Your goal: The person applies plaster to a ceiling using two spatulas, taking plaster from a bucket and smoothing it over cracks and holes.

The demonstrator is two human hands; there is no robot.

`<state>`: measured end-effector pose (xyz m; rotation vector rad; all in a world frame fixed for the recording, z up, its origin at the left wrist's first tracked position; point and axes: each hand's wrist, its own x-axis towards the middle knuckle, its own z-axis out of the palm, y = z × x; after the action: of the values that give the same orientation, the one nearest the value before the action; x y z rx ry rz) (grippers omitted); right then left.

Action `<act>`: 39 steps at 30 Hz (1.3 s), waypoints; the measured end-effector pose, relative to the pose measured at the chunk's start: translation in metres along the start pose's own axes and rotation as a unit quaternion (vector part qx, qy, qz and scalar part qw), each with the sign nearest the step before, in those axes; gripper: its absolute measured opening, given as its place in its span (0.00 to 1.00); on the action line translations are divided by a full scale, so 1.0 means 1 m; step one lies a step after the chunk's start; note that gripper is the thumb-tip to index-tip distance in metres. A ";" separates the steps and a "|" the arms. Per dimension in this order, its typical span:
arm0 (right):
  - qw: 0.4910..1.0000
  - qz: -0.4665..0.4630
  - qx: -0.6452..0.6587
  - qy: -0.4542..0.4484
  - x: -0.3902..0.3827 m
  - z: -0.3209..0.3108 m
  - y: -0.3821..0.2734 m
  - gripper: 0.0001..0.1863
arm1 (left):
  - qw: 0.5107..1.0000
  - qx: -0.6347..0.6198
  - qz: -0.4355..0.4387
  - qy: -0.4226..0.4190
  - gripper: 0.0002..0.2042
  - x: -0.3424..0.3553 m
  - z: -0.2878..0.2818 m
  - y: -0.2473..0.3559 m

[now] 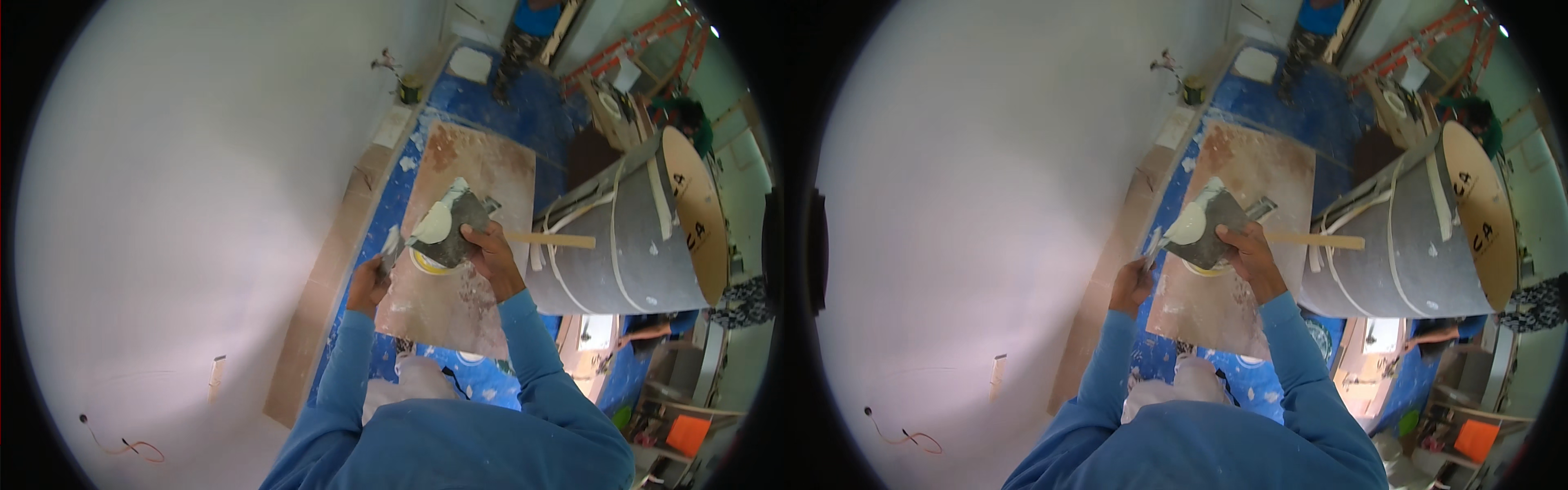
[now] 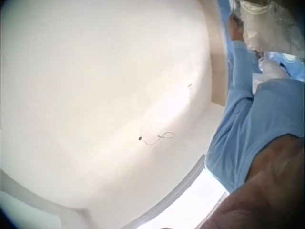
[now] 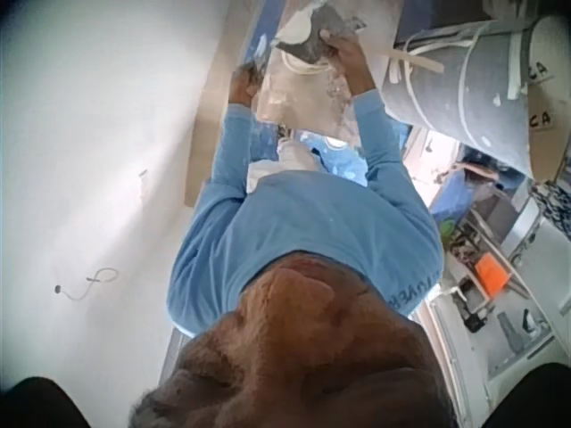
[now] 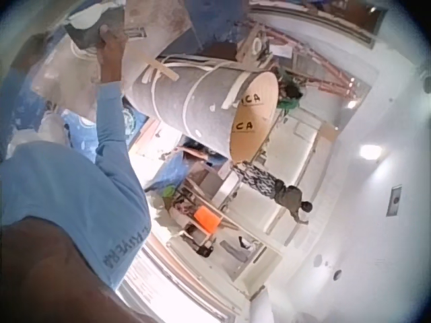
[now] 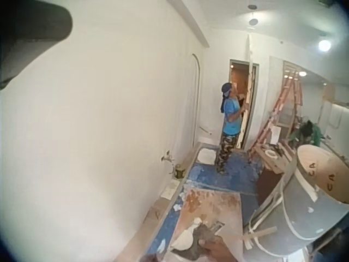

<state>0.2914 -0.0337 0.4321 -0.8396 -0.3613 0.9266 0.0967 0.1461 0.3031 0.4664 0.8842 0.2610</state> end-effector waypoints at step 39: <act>0.944 0.264 -0.050 -0.190 -0.210 0.339 0.289 0.23 | 0.819 -0.059 0.510 0.255 0.19 -0.527 -0.349 -0.081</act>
<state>-0.1935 0.0490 0.4414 -0.8658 -0.5335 1.5921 -0.4995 -0.0391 0.4319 0.7443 1.0571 1.4826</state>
